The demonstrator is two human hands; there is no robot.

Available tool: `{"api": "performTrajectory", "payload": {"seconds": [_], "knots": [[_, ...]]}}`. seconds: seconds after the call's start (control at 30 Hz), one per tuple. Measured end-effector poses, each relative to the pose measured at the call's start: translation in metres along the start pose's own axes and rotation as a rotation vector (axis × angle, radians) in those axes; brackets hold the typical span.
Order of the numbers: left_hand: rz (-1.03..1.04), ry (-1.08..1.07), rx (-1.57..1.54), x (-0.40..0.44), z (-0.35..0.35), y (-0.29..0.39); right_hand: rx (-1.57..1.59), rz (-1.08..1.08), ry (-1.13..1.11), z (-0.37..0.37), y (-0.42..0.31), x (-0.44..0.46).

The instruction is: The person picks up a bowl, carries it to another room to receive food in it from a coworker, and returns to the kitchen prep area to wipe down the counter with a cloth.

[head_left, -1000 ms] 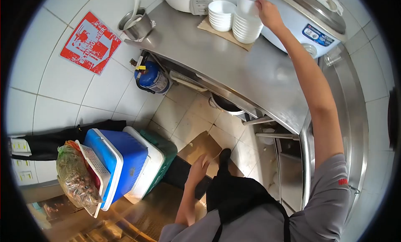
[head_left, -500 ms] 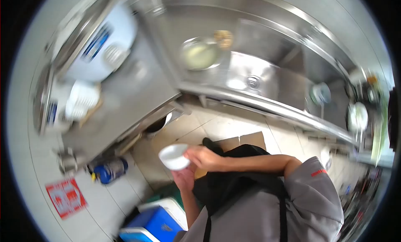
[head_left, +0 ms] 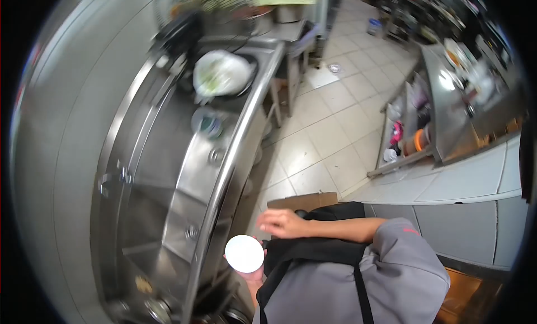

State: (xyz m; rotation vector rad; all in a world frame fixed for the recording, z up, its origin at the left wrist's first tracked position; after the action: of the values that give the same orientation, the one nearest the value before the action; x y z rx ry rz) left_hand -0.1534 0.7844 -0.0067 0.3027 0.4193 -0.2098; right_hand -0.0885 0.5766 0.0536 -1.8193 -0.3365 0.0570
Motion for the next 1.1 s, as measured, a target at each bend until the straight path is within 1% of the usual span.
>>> {"api": "performTrajectory", "payload": {"seconds": [0.07, 0.1, 0.2, 0.27, 0.37, 0.47, 0.5, 0.53, 0.57, 0.6, 0.67, 0.7, 0.77, 0.87, 0.97, 1.07, 1.1], "knots": [[-0.072, -0.068, 0.159, 0.044, 0.05, -0.027, -0.012, 0.122, 0.285, -0.058, 0.025, 0.007], [-0.121, -0.03, 0.164, 0.065, 0.065, -0.04, -0.008, 0.215, 0.378, -0.087, 0.031, 0.008], [-0.325, -0.131, 0.262, 0.125, 0.109, -0.079, -0.142, 0.395, 0.5, -0.158, 0.074, 0.008], [-0.457, -0.16, 0.307, 0.165, 0.131, -0.105, -0.227, 0.478, 0.566, -0.202, 0.104, 0.006], [-0.611, -0.227, 0.361, 0.224, 0.164, -0.151, -0.32, 0.662, 0.612, -0.272, 0.136, 0.002], [-0.584, -0.176, 0.492, 0.304, 0.168, -0.196, -0.414, 0.856, 0.602, -0.335, 0.188, -0.007], [-0.695, -0.318, 0.537, 0.311, 0.209, -0.218, -0.416, 0.916, 0.604, -0.355, 0.209, -0.014], [-0.675, -0.313, 0.535, 0.346, 0.21, -0.236, -0.416, 0.978, 0.602, -0.373, 0.228, -0.02], [-0.656, -0.296, 0.53, 0.386, 0.194, -0.255, -0.408, 1.123, 0.558, -0.388, 0.244, -0.029], [-0.662, -0.316, 0.537, 0.403, 0.217, -0.278, -0.399, 1.269, 0.511, -0.402, 0.257, -0.039], [-0.674, -0.356, 0.552, 0.434, 0.269, -0.325, -0.428, 1.335, 0.434, -0.427, 0.264, -0.063], [-0.695, -0.378, 0.588, 0.444, 0.304, -0.348, -0.383, 1.347, 0.484, -0.436, 0.271, -0.076], [-0.755, -0.43, 0.662, 0.469, 0.362, -0.397, -0.307, 1.373, 0.638, -0.446, 0.287, -0.101], [-0.857, -0.509, 0.695, 0.519, 0.409, -0.479, -0.25, 1.463, 0.891, -0.474, 0.297, -0.119], [-0.959, -0.568, 0.741, 0.55, 0.453, -0.564, -0.206, 1.474, 1.065, -0.515, 0.308, -0.116], [-1.057, -0.603, 0.81, 0.56, 0.494, -0.637, -0.25, 1.317, 1.144, -0.592, 0.323, -0.092], [-1.045, -0.585, 0.832, 0.56, 0.508, -0.661, -0.24, 1.279, 1.172, -0.629, 0.327, -0.079]]}}
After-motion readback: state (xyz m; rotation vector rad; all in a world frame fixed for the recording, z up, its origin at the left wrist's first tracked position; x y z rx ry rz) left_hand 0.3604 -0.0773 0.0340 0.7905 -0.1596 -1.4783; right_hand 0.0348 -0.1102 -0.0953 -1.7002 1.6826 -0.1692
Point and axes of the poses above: each hand's wrist, its own x-axis towards the middle knuckle, its own z-axis out of the palm, y = z × x, the point moved 1 cm from there along x, towards the middle knuckle, and after that the axes turned 9 degrees about z, right-handed, at the moved point
